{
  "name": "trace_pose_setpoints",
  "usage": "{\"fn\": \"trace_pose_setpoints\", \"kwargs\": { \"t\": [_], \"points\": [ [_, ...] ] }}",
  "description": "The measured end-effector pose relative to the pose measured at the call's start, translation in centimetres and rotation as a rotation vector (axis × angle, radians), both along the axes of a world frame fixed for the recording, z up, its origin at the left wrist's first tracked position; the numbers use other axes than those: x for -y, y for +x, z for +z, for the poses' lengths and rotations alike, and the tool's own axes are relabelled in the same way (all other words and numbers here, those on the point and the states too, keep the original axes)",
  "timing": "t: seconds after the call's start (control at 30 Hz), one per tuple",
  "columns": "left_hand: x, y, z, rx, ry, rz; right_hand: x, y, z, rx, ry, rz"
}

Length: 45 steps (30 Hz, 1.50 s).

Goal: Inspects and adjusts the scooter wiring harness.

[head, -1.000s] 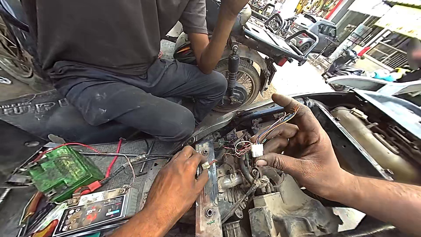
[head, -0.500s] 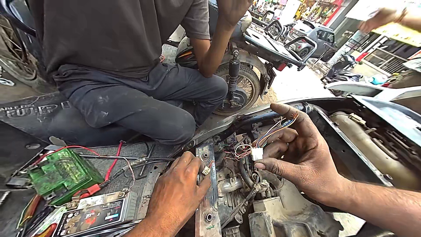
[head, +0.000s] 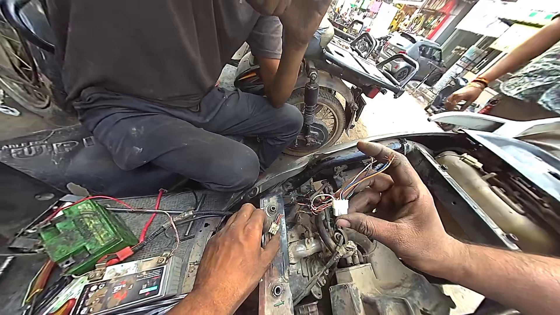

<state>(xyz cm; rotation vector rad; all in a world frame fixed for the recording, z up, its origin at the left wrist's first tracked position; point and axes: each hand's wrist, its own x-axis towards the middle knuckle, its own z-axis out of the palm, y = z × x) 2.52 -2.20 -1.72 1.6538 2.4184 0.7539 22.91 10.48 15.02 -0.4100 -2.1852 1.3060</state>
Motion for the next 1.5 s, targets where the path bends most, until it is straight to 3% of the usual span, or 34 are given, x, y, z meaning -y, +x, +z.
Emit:
{"fn": "trace_pose_setpoints", "kwargs": {
  "t": [1.5],
  "points": [
    [0.3,0.1,1.3,-0.042,-0.135,-0.039,0.0,-0.1,-0.2,0.029,0.048,-0.04]
  ]
}}
